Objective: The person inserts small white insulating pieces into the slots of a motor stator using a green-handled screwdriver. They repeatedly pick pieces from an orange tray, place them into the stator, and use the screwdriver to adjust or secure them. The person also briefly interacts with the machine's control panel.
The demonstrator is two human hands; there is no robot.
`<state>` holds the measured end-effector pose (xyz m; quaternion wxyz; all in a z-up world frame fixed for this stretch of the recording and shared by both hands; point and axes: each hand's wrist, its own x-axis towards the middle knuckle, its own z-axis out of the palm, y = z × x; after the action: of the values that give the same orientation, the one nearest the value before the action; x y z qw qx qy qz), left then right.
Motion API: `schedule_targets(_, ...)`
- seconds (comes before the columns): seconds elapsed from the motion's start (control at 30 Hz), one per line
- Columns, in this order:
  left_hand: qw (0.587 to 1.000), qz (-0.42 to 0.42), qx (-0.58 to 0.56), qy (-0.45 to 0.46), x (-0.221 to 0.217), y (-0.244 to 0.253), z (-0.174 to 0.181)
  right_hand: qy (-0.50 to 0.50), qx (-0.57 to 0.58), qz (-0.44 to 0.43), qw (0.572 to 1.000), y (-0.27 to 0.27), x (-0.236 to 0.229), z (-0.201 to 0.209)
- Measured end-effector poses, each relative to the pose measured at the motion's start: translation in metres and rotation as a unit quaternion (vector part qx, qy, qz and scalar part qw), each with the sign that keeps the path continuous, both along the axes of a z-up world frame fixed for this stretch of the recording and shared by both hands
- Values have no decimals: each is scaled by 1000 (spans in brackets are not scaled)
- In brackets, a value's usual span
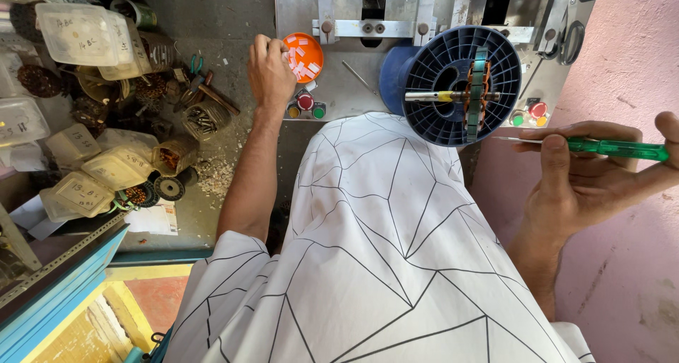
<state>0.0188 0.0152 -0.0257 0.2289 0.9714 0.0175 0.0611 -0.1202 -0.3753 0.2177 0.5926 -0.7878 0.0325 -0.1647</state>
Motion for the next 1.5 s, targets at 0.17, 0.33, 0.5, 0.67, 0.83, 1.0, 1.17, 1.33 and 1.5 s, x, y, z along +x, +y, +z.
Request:
schedule_targets(0.17,990,-14,-139,-31,-4,-7,4,-1,24,-21,999,6,-3,0)
schedule_targets(0.33,929,-32,-369,-5,-5,-25,57,14,-1,-26,1000,21,12,11)
schedule_targets(0.5,833,-71,-542,88,-21,-57,142,-8,39,80,996,48,33,29)
schedule_targets(0.67,831,-228,-507,-11,-34,-86,208,-13,-151,134,979,66,45,46)
schedule_targets(0.83,837,-318,-443,-46,-38,-112,242,-50,-211,169,961,69,56,48)
schedule_targets(1.0,851,-315,-415,-68,-45,-136,252,-50,-222,158,961,54,51,41)
schedule_targets(1.17,838,-309,-447,-42,-48,-159,254,-6,-164,170,972,31,47,41)
schedule_targets(1.33,837,-315,-447,-19,-50,-183,264,20,-98,194,976,2,48,39)
schedule_targets(1.5,842,-313,-439,-5,-53,-207,278,16,-40,232,972,-28,56,41)
